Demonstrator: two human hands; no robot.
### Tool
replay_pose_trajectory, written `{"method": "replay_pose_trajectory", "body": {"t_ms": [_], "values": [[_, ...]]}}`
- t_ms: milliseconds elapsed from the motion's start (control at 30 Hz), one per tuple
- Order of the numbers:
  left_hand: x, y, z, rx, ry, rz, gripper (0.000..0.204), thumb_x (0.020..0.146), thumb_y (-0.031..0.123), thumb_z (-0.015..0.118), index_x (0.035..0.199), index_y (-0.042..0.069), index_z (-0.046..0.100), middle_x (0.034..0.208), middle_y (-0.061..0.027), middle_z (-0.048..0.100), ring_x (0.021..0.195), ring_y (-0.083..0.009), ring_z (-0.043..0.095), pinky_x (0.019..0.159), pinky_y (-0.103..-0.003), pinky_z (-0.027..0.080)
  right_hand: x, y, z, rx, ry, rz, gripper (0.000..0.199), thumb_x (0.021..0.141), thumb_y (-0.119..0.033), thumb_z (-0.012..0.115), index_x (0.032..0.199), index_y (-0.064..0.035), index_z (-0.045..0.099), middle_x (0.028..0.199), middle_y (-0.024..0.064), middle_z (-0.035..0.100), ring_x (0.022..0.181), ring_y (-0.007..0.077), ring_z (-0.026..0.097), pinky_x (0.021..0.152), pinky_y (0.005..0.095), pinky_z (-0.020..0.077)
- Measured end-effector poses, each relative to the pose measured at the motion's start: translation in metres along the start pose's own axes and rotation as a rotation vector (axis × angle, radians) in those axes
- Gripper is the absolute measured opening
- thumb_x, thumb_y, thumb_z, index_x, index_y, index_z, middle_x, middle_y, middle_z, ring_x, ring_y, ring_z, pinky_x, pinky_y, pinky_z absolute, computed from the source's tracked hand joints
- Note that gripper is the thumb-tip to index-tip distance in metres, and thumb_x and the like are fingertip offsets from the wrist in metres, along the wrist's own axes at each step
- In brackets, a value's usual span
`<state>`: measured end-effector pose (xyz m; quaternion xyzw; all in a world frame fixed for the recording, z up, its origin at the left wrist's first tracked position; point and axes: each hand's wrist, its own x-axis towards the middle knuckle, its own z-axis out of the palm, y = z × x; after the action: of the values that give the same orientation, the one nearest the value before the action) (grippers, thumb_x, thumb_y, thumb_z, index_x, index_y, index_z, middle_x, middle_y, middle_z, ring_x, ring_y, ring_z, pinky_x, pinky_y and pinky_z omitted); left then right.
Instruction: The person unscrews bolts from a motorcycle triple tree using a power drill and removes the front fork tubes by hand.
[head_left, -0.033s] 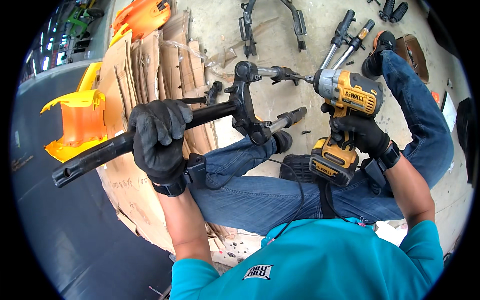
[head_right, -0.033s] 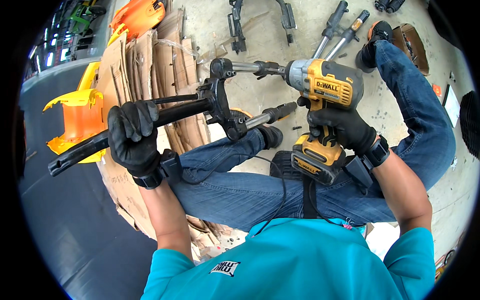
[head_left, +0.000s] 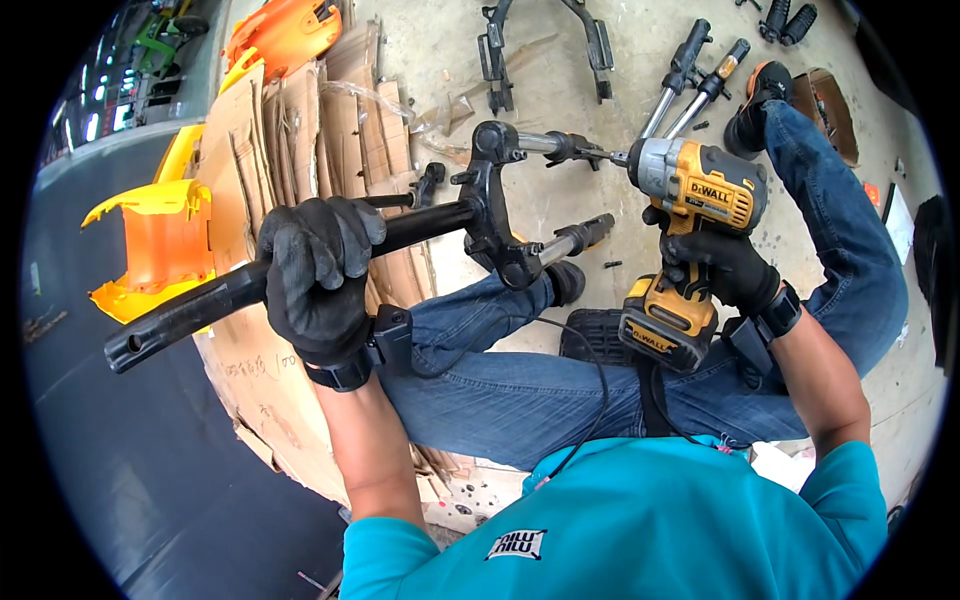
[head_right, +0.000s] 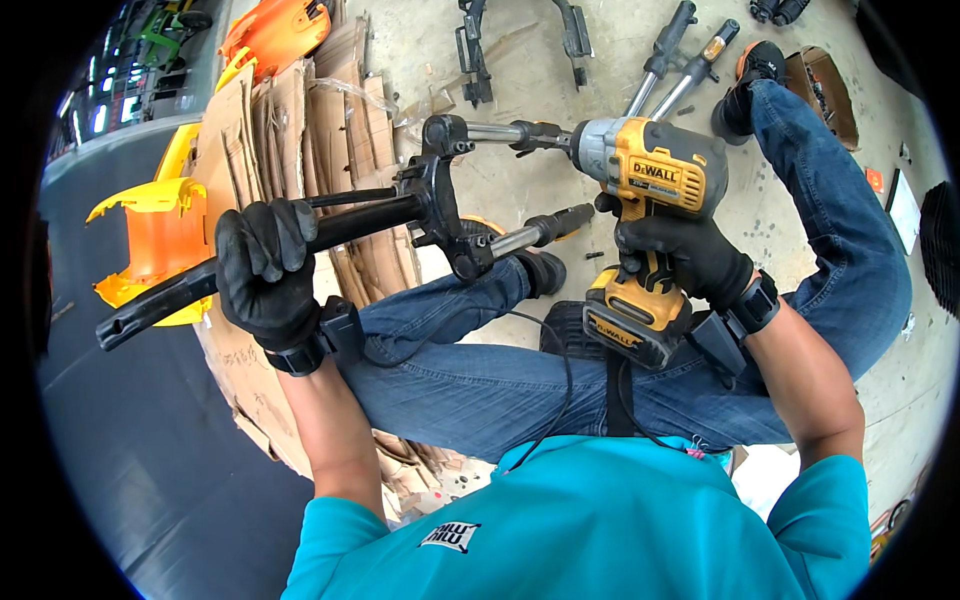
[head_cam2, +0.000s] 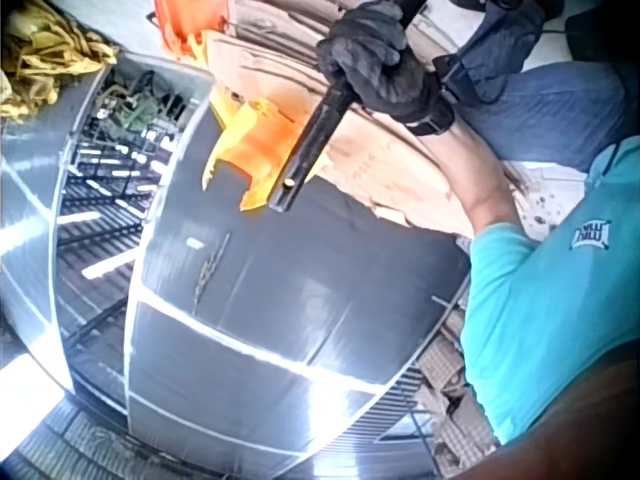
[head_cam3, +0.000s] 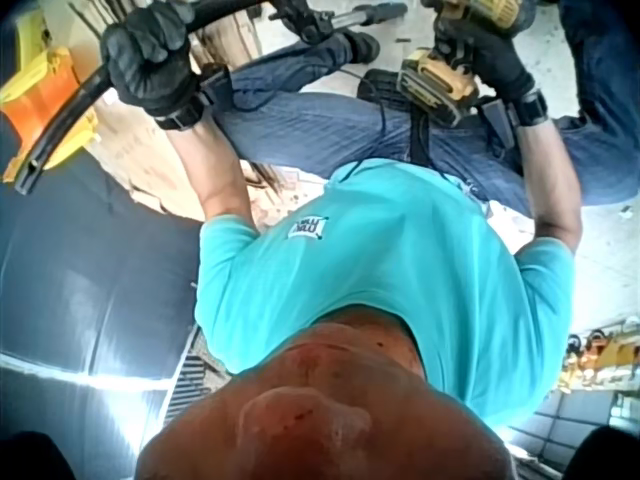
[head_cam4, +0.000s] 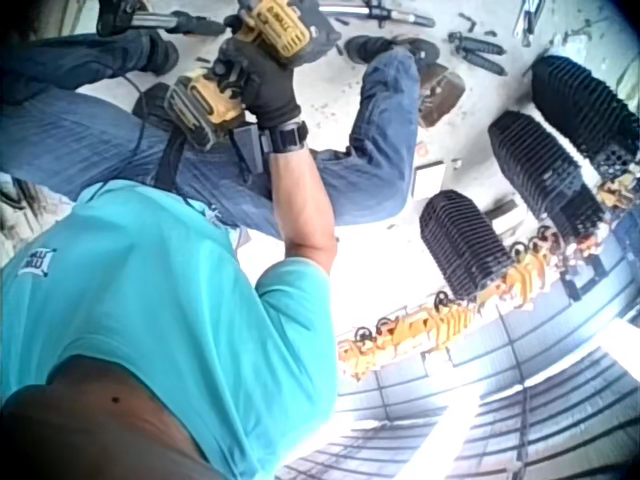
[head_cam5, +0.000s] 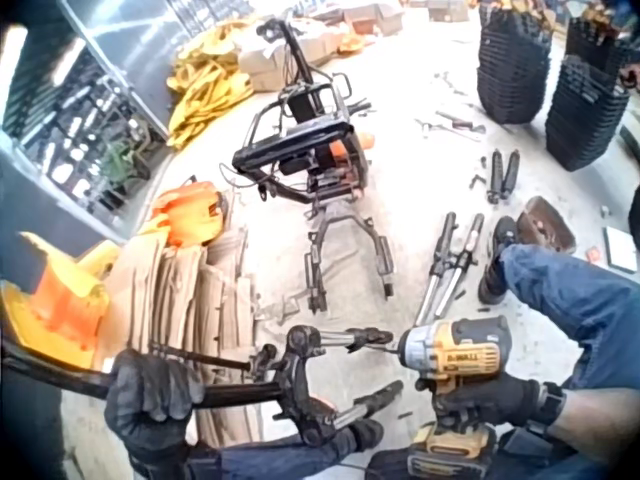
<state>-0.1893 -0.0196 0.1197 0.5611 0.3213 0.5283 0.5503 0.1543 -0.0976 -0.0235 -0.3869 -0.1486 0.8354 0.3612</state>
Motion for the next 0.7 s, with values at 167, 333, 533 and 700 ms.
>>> {"method": "replay_pose_trajectory", "body": {"t_ms": [167,333,533,700], "values": [[0.005,0.001,0.011,0.017,0.03,-0.012,0.034,0.099,0.021,0.044,0.066,0.013,0.041,0.056,-0.0019,0.038,0.054,-0.0178,0.042,0.066,-0.037,0.042,0.0,0.001,-0.005,0.019,-0.034,0.023,0.046,0.083,-0.008,0.068,0.125,0.003,0.054,0.076,0.005,0.06,0.065,0.0143,0.062,0.063,0.0277,0.0545],[0.003,-0.001,0.006,0.024,-0.002,-0.009,0.026,0.096,0.021,0.049,0.073,0.01,0.046,0.061,-0.0024,0.043,0.059,-0.017,0.045,0.075,-0.04,0.046,-0.001,0.0,-0.007,-0.005,-0.046,0.003,0.048,0.082,-0.01,0.068,0.126,0.0028,0.053,0.077,0.0044,0.059,0.067,0.0134,0.062,0.065,0.0275,0.0544],[-0.005,-0.007,0.013,0.24,0.065,-0.14,0.055,0.08,0.009,0.061,0.132,-0.001,0.049,0.123,-0.0182,0.059,0.115,-0.0276,0.058,0.108,-0.048,0.04,0.001,0.0,-0.007,-0.042,-0.051,0.012,0.053,0.081,-0.013,0.07,0.128,0.0026,0.051,0.08,0.0036,0.06,0.07,0.0121,0.061,0.069,0.0286,0.0555],[-0.003,0.001,0.015,0.182,-0.062,-0.296,0.082,0.073,0.0,0.067,0.147,0.0,0.032,0.139,-0.0207,0.049,0.127,-0.0312,0.051,0.107,-0.046,0.042,0.001,0.001,-0.003,-0.063,-0.013,0.016,0.047,0.082,-0.011,0.068,0.124,0.0034,0.054,0.077,0.0051,0.059,0.066,0.0137,0.06,0.065,0.0275,0.0537]]}}
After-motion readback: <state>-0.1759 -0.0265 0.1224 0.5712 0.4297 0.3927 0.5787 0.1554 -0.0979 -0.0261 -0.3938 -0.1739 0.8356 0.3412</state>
